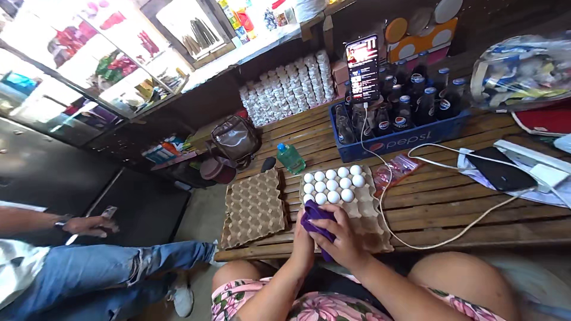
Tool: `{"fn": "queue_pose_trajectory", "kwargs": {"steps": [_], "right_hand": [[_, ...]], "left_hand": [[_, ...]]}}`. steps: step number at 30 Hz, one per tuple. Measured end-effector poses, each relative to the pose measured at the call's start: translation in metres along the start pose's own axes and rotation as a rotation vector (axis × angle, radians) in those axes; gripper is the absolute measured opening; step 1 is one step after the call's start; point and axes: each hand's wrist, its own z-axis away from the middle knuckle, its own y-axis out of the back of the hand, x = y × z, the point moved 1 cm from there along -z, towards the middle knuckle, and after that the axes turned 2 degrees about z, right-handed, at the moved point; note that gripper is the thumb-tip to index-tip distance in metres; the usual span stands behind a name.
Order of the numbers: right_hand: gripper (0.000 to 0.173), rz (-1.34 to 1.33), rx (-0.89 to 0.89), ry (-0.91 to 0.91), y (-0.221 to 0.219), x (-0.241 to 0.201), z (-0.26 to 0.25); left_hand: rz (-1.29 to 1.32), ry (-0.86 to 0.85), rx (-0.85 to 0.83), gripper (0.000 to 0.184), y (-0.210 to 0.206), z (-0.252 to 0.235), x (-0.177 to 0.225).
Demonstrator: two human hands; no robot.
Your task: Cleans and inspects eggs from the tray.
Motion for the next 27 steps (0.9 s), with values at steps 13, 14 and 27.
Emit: {"fn": "queue_pose_trajectory", "kwargs": {"steps": [13,14,27], "right_hand": [[0.029,-0.158,0.01,-0.17,-0.002,0.004,0.0],[0.028,-0.132,0.007,-0.126,-0.002,0.004,0.001],[0.035,-0.112,-0.04,-0.122,-0.001,0.006,0.0]], "left_hand": [[0.055,0.053,0.111,0.05,-0.003,-0.01,0.009],[0.019,0.029,0.066,0.051,-0.001,-0.008,0.006],[0.069,0.083,0.076,0.058,-0.004,-0.012,0.014]]}}
